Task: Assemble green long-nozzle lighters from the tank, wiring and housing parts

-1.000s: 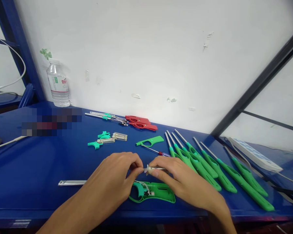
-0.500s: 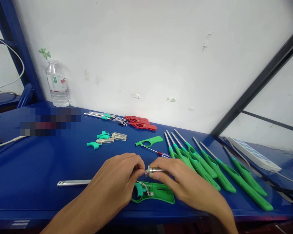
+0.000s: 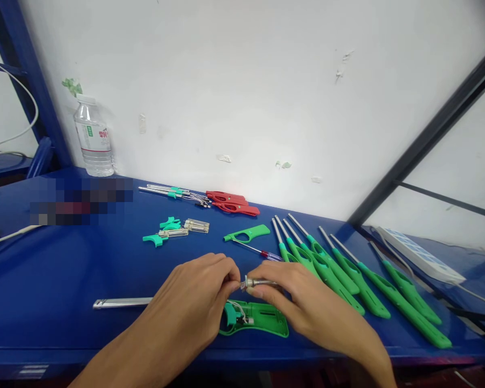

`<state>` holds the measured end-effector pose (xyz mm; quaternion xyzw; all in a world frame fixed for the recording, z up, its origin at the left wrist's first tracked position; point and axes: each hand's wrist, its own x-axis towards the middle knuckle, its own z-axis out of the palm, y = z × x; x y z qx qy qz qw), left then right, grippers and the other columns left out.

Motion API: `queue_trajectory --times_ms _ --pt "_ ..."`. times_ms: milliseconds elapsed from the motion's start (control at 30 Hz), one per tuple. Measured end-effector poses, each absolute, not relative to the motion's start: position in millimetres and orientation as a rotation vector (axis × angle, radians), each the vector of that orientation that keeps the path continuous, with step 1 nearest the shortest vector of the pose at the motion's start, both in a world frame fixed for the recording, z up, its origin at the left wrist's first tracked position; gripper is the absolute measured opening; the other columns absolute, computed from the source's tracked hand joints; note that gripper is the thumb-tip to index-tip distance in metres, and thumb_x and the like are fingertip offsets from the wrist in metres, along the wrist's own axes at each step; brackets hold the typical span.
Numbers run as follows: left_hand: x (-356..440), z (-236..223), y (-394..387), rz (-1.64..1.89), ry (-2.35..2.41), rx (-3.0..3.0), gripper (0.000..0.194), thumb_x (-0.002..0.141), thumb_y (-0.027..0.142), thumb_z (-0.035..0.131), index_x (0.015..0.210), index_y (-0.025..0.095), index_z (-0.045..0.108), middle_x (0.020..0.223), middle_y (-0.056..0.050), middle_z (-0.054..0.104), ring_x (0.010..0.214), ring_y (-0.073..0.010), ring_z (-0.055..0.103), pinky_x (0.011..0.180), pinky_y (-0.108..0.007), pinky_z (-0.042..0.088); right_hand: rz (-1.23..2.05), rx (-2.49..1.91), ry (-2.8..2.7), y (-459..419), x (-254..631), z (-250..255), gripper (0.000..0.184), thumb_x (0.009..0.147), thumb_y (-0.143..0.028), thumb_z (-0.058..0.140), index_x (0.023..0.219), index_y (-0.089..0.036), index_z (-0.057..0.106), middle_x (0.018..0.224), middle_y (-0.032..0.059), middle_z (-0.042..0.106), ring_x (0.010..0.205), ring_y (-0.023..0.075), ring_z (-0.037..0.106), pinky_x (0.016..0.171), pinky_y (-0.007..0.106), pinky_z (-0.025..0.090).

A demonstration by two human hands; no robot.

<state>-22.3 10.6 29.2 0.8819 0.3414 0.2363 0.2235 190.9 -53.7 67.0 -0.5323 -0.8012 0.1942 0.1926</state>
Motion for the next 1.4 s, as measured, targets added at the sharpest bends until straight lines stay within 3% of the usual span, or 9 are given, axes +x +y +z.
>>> queue_trajectory --times_ms 700,1000,1233,1400 --pt "-23.7 27.1 10.5 0.709 0.933 2.486 0.024 0.102 0.018 0.046 0.088 0.024 0.065 0.086 0.0 0.071 0.079 -0.0203 0.066 0.069 -0.031 0.04 0.533 -1.518 -2.288 -53.7 189.5 68.0 0.028 0.115 -0.037 0.046 0.11 -0.026 0.071 0.103 -0.0031 0.074 0.094 0.0177 0.067 0.086 0.031 0.042" --pt "-41.3 32.8 28.7 0.74 0.893 2.449 0.024 0.101 0.024 0.052 0.1 0.026 0.076 0.099 0.001 0.08 0.091 -0.0203 0.074 0.083 -0.031 0.048 0.506 -1.562 -2.262 -54.3 187.7 68.9 0.028 0.113 -0.041 0.05 0.104 -0.026 0.073 0.098 -0.0046 0.074 0.089 0.0158 0.065 0.082 0.031 0.041" --pt "-74.4 28.4 34.1 0.604 1.034 2.421 0.014 0.091 0.024 0.066 0.092 0.03 0.078 0.096 0.001 0.08 0.091 -0.0224 0.073 0.082 -0.03 0.049 0.502 -1.621 -2.293 -53.1 194.2 65.6 0.024 0.111 -0.04 0.056 0.108 -0.026 0.075 0.104 -0.0016 0.074 0.102 0.0191 0.065 0.089 0.033 0.041" --pt "-71.9 28.0 37.8 0.481 1.013 2.426 0.021 0.086 0.013 0.067 0.081 0.03 0.079 0.086 0.003 0.078 0.084 -0.0197 0.072 0.076 -0.028 0.047 0.527 -1.666 -2.301 -53.3 197.5 63.5 0.022 0.108 -0.044 0.061 0.11 -0.027 0.075 0.109 -0.0021 0.075 0.104 0.0202 0.066 0.088 0.033 0.041"
